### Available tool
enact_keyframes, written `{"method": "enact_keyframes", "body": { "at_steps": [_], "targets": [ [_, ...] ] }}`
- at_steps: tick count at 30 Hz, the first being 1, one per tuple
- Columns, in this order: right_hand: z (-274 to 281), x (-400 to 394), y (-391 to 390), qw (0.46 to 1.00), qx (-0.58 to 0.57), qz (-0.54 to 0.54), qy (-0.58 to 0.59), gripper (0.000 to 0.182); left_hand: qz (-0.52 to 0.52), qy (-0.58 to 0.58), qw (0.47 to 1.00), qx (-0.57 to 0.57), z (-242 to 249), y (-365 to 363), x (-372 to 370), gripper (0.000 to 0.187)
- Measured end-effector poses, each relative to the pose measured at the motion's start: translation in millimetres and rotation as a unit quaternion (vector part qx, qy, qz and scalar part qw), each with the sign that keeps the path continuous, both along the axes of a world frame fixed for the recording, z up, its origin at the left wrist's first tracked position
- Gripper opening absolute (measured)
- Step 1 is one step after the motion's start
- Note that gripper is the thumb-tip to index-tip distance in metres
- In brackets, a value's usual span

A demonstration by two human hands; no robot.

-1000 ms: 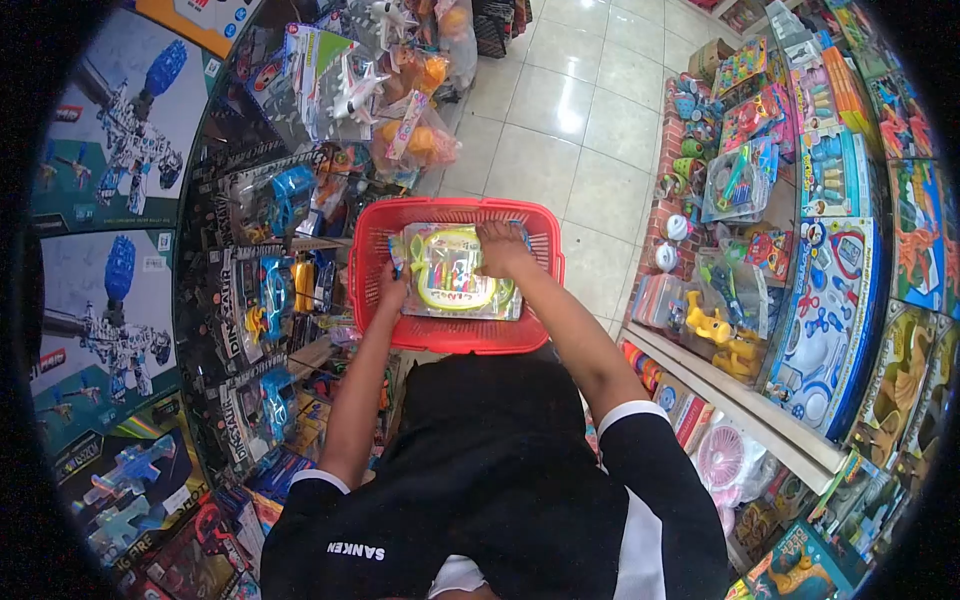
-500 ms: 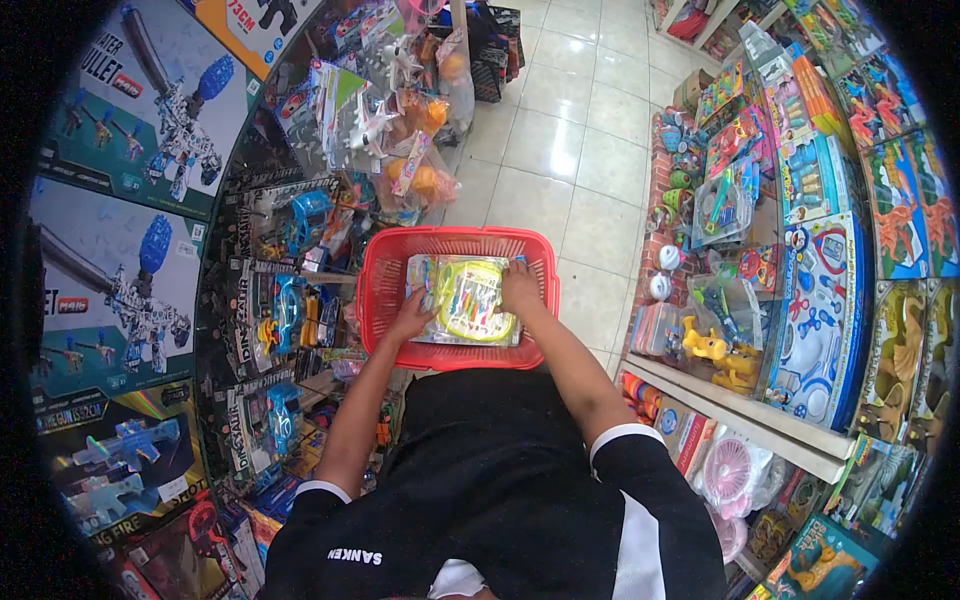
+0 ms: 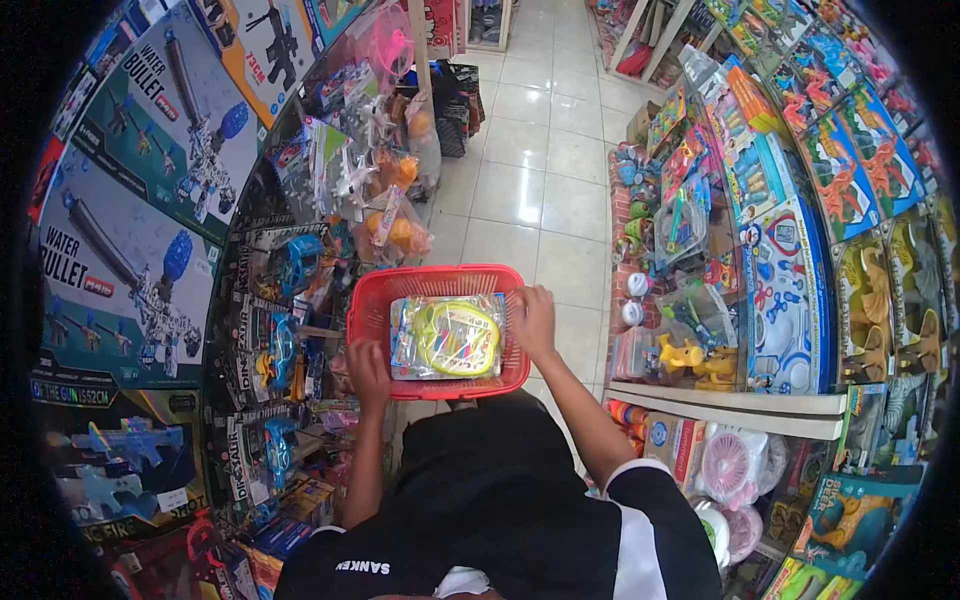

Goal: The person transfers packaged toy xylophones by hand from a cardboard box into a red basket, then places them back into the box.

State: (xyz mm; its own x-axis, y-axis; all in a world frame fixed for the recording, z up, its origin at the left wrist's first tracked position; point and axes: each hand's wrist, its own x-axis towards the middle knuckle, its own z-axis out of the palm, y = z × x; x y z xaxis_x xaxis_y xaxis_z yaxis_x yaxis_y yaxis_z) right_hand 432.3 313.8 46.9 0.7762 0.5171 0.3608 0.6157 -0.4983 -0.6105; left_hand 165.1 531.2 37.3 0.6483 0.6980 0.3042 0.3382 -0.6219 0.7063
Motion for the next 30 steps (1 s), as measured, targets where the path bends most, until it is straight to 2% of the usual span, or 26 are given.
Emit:
{"method": "enact_keyframes", "body": {
  "at_steps": [1, 2, 3, 4, 5, 7, 8, 9, 10, 11, 13, 14, 16, 17, 19, 20, 22, 23, 25, 28, 29, 30],
  "targets": [
    [-2, -5, -11, 1.000, -0.001, 0.001, -0.003, 0.023, 0.053, 0.006, 0.997, 0.057, -3, -6, -15, 0.029],
    [-14, -12, -23, 0.998, 0.033, -0.019, 0.048, 0.023, 0.055, 0.002, 0.997, 0.057, -7, -15, -26, 0.029],
    [-29, -18, -36, 0.992, 0.068, -0.038, 0.099, 0.023, 0.122, -0.033, 0.992, 0.020, -12, -26, -36, 0.029],
    [-50, -23, -50, 0.993, 0.068, -0.046, 0.090, 0.023, 0.189, -0.069, 0.979, -0.016, -20, -36, -48, 0.029],
    [-76, -31, -66, 0.993, 0.068, -0.054, 0.082, 0.024, 0.192, -0.074, 0.979, -0.013, -44, -42, -62, 0.029],
    [-128, -47, -101, 0.959, 0.044, -0.109, 0.256, 0.030, 0.330, -0.030, 0.944, -0.008, -115, -57, -84, 0.031],
    [-132, -59, -115, 0.913, 0.039, -0.145, 0.378, 0.036, 0.335, -0.032, 0.941, -0.008, -132, -69, -92, 0.031],
    [-140, -65, -128, 0.851, 0.033, -0.178, 0.493, 0.042, 0.344, -0.035, 0.936, -0.072, -144, -82, -95, 0.030],
    [-147, -68, -144, 0.809, -0.011, -0.177, 0.561, 0.049, 0.351, -0.035, 0.926, -0.137, -156, -95, -103, 0.029],
    [-162, -68, -165, 0.759, -0.056, -0.175, 0.625, 0.055, 0.355, -0.035, 0.924, -0.136, -171, -108, -117, 0.029],
    [-177, -68, -206, 0.737, -0.241, -0.098, 0.624, 0.061, 0.206, 0.199, 0.940, -0.187, -194, -128, -149, 0.032],
    [-180, -64, -221, 0.739, -0.243, -0.091, 0.622, 0.061, 0.214, 0.196, 0.939, -0.185, -195, -139, -156, 0.032],
    [-184, -60, -249, 0.702, -0.431, 0.008, 0.568, 0.058, 0.188, 0.307, 0.899, -0.251, -196, -166, -168, 0.031],
    [-185, -62, -263, 0.703, -0.434, 0.015, 0.563, 0.058, 0.197, 0.303, 0.898, -0.251, -199, -179, -173, 0.031],
    [-189, -66, -288, 0.734, -0.346, -0.045, 0.582, 0.054, 0.206, 0.343, 0.879, -0.258, -212, -202, -185, 0.031],
    [-192, -69, -300, 0.734, -0.351, -0.037, 0.581, 0.054, 0.215, 0.342, 0.877, -0.260, -215, -216, -191, 0.031],
    [-199, -73, -323, 0.752, -0.303, -0.055, 0.583, 0.052, 0.215, 0.353, 0.891, -0.190, -219, -243, -193, 0.030],
    [-204, -74, -337, 0.760, -0.317, -0.020, 0.568, 0.051, 0.225, 0.357, 0.885, -0.196, -221, -257, -195, 0.030],
    [-217, -81, -371, 0.756, -0.352, 0.019, 0.551, 0.049, 0.249, 0.278, 0.890, -0.261, -223, -288, -205, 0.032],
    [-226, -86, -407, 0.770, -0.390, 0.078, 0.499, 0.047, 0.247, 0.253, 0.889, -0.293, -223, -349, -226, 0.039],
    [-223, -89, -415, 0.755, -0.420, 0.074, 0.499, 0.042, 0.256, 0.255, 0.885, -0.295, -220, -370, -241, 0.039],
    [-222, -90, -424, 0.738, -0.452, 0.071, 0.495, 0.037, 0.241, 0.308, 0.874, -0.289, -218, -394, -257, 0.042]
  ]
}}
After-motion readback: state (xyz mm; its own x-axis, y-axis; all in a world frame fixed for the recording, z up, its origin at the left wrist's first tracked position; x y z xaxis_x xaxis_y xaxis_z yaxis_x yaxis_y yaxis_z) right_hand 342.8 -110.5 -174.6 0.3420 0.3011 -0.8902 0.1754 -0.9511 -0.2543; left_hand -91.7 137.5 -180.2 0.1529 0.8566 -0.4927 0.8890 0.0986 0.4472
